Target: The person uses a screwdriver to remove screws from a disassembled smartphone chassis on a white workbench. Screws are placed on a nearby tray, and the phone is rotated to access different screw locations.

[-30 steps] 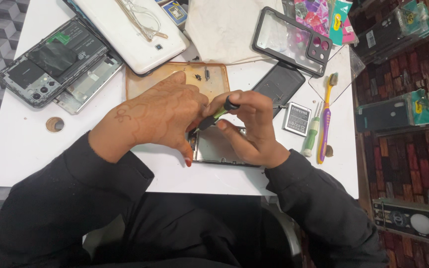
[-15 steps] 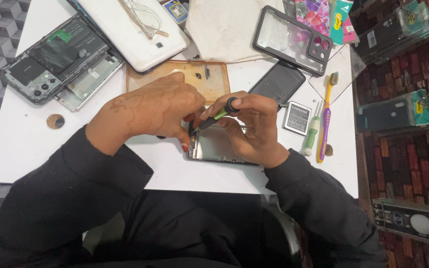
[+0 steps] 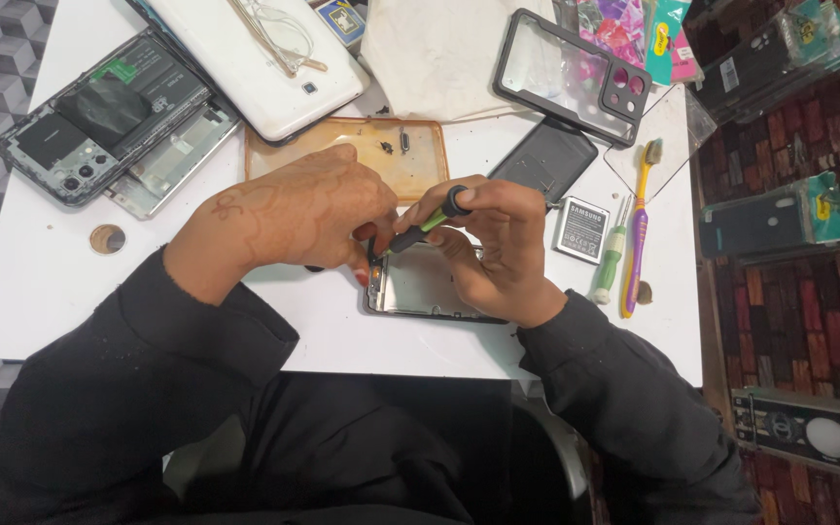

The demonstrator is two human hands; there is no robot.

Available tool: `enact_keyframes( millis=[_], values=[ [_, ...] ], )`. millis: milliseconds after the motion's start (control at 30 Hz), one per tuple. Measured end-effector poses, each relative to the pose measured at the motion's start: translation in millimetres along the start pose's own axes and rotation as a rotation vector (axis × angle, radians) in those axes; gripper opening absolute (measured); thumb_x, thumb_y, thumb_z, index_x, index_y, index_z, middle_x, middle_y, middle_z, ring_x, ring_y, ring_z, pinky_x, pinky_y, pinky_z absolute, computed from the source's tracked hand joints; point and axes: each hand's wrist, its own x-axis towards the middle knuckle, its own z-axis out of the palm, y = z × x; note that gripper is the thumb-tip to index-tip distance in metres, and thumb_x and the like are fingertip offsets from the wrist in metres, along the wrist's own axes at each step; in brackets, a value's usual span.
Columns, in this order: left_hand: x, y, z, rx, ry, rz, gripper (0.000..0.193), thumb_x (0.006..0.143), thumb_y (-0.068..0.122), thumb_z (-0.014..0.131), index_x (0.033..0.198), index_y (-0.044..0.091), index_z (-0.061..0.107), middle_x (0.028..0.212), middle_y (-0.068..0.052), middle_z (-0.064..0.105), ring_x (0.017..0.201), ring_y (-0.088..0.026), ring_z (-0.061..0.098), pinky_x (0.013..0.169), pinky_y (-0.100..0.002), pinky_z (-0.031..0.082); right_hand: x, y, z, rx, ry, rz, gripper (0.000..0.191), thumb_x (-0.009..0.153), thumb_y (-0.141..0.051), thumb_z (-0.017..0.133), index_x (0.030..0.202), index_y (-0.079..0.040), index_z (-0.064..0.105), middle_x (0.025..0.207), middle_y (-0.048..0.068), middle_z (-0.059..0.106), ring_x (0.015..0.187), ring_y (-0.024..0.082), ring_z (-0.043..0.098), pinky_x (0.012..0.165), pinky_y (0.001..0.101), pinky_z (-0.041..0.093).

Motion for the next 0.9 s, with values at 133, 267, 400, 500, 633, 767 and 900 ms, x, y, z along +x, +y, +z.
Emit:
enact_keyframes(
  millis=[133,267,400,500,633,767,900],
  values=[
    [-1.0,1.6,-1.2,0.003,0.016,-0.013,0.028,0.065,0.024,0.089,0.09,0.016,0.08,0.077,0.0,0.076,0.082,-0.019,0.066,0.091,-0.035,0.041,0.3,-0.5,0.4,-0.005,-0.007,0.002,0.068,0.095,0.03,0.05,0.138,-0.017,0.027,0.123,0.016,0.057,0.112,0.028,0.071,0.096,0.0382,0.066],
    [-0.9,2.6,-1.9,0.014,0.01,-0.002,0.026,0.066,0.024,0.089,0.088,0.014,0.08,0.076,0.0,0.076,0.082,-0.019,0.067,0.092,-0.036,0.041,0.6,-0.2,0.6,0.003,-0.012,-0.002,0.068,0.096,0.03,0.051,0.137,-0.017,0.027,0.123,0.016,0.057,0.113,0.028,0.071,0.096,0.0384,0.066],
    [-0.4,2.7,0.4,0.019,-0.002,-0.032,0.022,0.068,0.024,0.088,0.087,0.014,0.08,0.075,-0.001,0.076,0.081,-0.019,0.069,0.093,-0.036,0.042,0.6,0.2,0.2,-0.003,-0.024,-0.011,0.068,0.095,0.029,0.053,0.137,-0.017,0.027,0.123,0.017,0.057,0.113,0.029,0.07,0.097,0.0399,0.066],
    [-0.6,0.3,2.0,0.004,0.021,-0.002,0.022,0.067,0.02,0.088,0.086,0.014,0.08,0.075,-0.002,0.076,0.081,-0.021,0.069,0.091,-0.036,0.044,1.2,0.7,-0.5,-0.012,-0.035,-0.029,0.067,0.095,0.029,0.053,0.137,-0.018,0.028,0.123,0.018,0.057,0.112,0.029,0.071,0.098,0.0409,0.066],
    [0.0,-2.4,4.2,0.025,0.049,0.042,0.01,0.072,0.009,0.082,0.081,0.012,0.08,0.076,-0.002,0.077,0.08,-0.021,0.071,0.09,-0.036,0.046,1.5,1.3,-0.4,-0.001,-0.048,-0.05,0.066,0.096,0.028,0.054,0.136,-0.018,0.028,0.123,0.019,0.058,0.117,0.031,0.071,0.098,0.0416,0.067],
    [0.2,-2.7,4.7,0.002,0.048,0.038,0.013,0.071,0.01,0.083,0.084,0.013,0.081,0.075,-0.003,0.077,0.08,-0.021,0.072,0.088,-0.036,0.048,1.6,2.2,-0.2,-0.011,-0.054,-0.073,0.066,0.096,0.028,0.054,0.136,-0.018,0.028,0.123,0.019,0.057,0.116,0.031,0.071,0.098,0.0423,0.067],
    [0.1,-2.3,2.7,-0.032,0.027,-0.001,0.017,0.069,0.012,0.085,0.085,0.011,0.079,0.076,-0.004,0.075,0.08,-0.022,0.072,0.079,-0.037,0.054,0.7,1.7,-1.1,-0.009,-0.054,-0.059,0.066,0.096,0.027,0.055,0.136,-0.018,0.028,0.123,0.019,0.058,0.116,0.031,0.071,0.098,0.0421,0.067]
  ],
)
